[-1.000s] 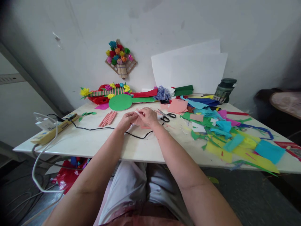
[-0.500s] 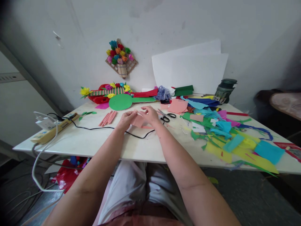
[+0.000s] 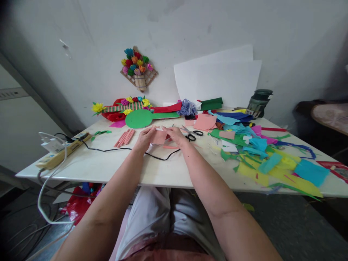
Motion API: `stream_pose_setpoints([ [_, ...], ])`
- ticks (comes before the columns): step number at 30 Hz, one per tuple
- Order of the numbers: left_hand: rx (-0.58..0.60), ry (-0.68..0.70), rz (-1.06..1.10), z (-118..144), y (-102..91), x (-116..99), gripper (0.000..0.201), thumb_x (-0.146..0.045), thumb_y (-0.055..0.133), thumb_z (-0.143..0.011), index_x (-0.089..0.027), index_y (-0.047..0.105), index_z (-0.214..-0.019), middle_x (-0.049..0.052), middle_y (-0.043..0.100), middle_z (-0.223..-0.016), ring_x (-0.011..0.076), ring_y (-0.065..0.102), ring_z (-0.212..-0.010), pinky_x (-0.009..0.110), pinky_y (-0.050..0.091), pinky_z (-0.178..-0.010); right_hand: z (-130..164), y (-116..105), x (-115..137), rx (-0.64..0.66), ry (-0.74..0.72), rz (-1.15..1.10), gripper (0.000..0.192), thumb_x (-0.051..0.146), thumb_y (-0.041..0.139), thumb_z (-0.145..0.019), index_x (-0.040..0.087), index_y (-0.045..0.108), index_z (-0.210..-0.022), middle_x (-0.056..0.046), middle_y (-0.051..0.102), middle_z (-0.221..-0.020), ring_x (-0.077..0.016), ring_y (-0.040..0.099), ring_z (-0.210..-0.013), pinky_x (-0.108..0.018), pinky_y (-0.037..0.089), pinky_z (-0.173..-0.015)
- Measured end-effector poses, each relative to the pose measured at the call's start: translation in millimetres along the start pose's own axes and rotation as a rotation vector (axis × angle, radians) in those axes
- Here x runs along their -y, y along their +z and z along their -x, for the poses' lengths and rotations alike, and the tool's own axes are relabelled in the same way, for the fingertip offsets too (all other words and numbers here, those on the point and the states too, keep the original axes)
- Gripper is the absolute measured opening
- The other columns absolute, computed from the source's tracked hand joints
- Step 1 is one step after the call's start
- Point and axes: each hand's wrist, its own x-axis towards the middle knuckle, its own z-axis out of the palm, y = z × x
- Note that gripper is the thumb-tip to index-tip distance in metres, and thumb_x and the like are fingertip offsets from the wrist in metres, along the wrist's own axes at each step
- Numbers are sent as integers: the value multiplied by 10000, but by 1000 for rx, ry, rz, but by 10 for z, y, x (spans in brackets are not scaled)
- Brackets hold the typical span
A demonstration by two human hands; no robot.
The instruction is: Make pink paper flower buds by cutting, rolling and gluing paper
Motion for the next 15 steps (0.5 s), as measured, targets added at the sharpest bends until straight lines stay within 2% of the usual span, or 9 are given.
stream_pose_setpoints([
  [5, -7, 7, -37, -18, -26, 42, 441, -513, 707, -610, -118, 694, -804, 29, 628, -652, 143, 574, -633, 229, 407, -572, -16, 25, -18, -40, -44, -6, 412, 556, 695, -572, 165, 597, -657, 0, 568, -581, -119, 503, -541, -240, 401, -511],
  [10, 41, -1, -55, -3, -23, 67, 422, -500, 690, -647, -116, 693, -824, 26, 624, -645, 131, 561, -605, 228, 406, -564, -47, 49, -47, -74, -109, 4, 408, 537, 710, -534, 162, 610, -659, 16, 553, -566, -109, 466, -533, -243, 384, -525],
  [13, 64, -29, -27, -2, -9, 61, 406, -490, 694, -651, -116, 683, -807, 24, 609, -626, 120, 545, -576, 225, 398, -542, -50, 44, -42, -98, -162, 49, 386, 516, 710, -535, 156, 604, -625, 22, 535, -560, -105, 449, -536, -250, 367, -538],
  [15, 40, -69, -11, -8, -4, 50, 418, -523, 678, -653, -120, 672, -765, 20, 583, -590, 110, 524, -540, 220, 377, -507, -43, 37, -31, -110, -188, 88, 369, 506, 699, -553, 154, 603, -613, 23, 530, -564, -106, 447, -545, -253, 360, -549],
])
